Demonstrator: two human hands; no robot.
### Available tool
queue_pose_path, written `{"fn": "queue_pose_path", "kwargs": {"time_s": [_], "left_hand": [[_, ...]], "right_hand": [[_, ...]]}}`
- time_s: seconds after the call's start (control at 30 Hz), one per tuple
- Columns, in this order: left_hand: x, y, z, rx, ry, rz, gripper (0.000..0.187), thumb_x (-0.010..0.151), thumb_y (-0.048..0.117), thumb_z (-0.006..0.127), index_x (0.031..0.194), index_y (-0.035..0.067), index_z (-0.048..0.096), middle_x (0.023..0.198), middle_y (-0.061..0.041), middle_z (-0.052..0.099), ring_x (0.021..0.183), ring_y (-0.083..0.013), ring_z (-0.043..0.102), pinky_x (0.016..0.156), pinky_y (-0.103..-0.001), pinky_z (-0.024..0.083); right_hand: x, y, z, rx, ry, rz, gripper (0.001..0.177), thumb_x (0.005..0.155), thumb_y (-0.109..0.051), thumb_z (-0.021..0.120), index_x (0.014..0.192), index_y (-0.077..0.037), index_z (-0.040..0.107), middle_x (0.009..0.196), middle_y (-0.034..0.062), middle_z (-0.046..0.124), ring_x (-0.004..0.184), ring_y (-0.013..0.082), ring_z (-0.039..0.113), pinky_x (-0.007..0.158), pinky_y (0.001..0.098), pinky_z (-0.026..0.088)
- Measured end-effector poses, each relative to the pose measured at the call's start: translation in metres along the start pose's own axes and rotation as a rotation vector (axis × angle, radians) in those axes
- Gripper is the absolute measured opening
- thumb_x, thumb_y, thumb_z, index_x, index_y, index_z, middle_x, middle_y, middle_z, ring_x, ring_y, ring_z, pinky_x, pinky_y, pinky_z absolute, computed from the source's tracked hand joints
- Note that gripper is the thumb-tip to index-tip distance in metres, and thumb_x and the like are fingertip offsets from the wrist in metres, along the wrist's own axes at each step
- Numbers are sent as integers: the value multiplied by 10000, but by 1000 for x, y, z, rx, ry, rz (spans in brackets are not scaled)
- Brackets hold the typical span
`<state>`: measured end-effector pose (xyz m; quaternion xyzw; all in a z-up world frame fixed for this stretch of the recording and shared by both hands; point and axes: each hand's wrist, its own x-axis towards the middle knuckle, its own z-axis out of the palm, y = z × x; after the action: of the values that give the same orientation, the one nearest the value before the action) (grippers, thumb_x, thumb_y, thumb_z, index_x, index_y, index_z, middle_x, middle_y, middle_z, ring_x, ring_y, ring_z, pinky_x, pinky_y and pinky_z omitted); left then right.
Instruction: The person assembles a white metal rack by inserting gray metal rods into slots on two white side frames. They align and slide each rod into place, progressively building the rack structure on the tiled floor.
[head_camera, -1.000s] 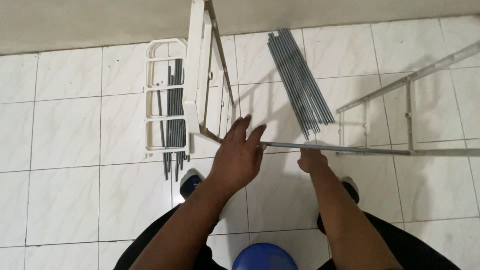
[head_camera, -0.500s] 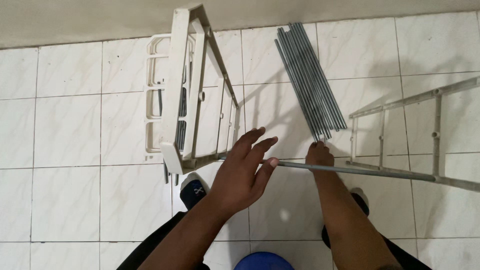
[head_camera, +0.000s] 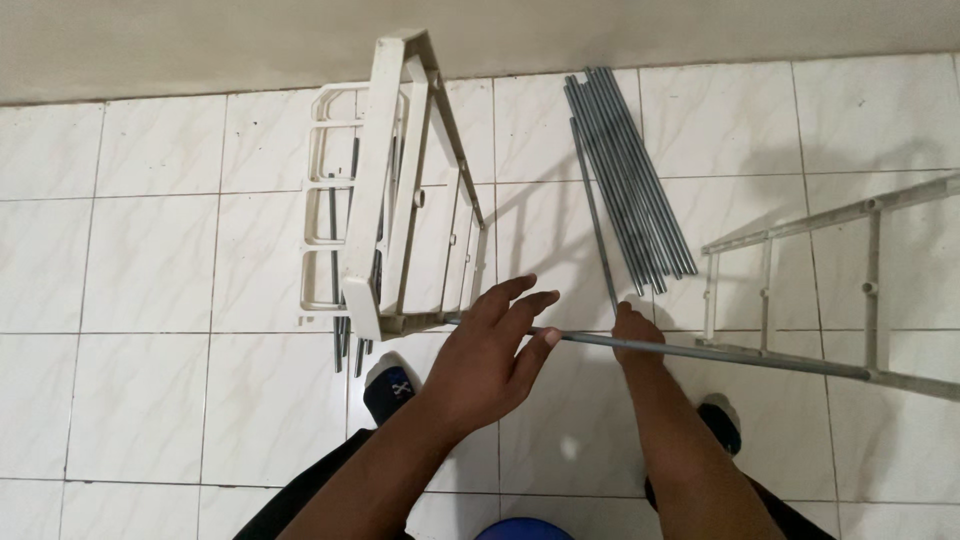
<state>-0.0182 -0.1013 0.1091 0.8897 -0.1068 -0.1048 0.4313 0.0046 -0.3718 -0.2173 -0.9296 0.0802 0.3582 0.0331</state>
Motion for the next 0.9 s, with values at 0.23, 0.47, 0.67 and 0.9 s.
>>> {"fn": "queue_pose_path", "kwargs": {"time_s": [0.23, 0.47, 0.67, 0.9], "left_hand": [[0, -4, 2, -8, 18, 32, 374, 1037, 284, 600, 1346, 73, 619, 1438, -219, 554, 1138, -288, 694, 975, -433, 548], [2, -2, 1, -42, -38, -50, 389, 1020, 294, 584, 1344, 81, 611, 1436, -217, 546, 1070, -278, 725, 898, -416, 581], [4, -2, 0, -25, -70, -89, 414, 1000, 319, 590, 1340, 83, 599, 1439, -210, 545, 1087, -299, 715, 916, -418, 583], [-5, 1, -8, 183, -132, -45, 461, 973, 336, 640, 1357, 83, 595, 1417, -233, 545, 1331, -393, 521, 1016, -501, 491]], "right_hand": [[22, 1, 15, 78, 35, 40, 312, 1048, -161, 546, 1313, -12, 474, 1113, 226, 717, 1021, 365, 734, 826, 485, 618], [30, 1, 25, 166, -74, 48, 504, 945, -301, 726, 1292, 33, 577, 1195, 236, 709, 1098, 351, 724, 940, 459, 593], [11, -15, 8, 144, -181, 15, 431, 923, -274, 723, 1251, -3, 658, 1257, 218, 694, 1190, 344, 679, 1007, 452, 558], [-28, 1, -14, -118, -156, -49, 354, 963, -135, 614, 1309, -62, 622, 1328, 168, 660, 1226, 313, 653, 987, 459, 568]]}}
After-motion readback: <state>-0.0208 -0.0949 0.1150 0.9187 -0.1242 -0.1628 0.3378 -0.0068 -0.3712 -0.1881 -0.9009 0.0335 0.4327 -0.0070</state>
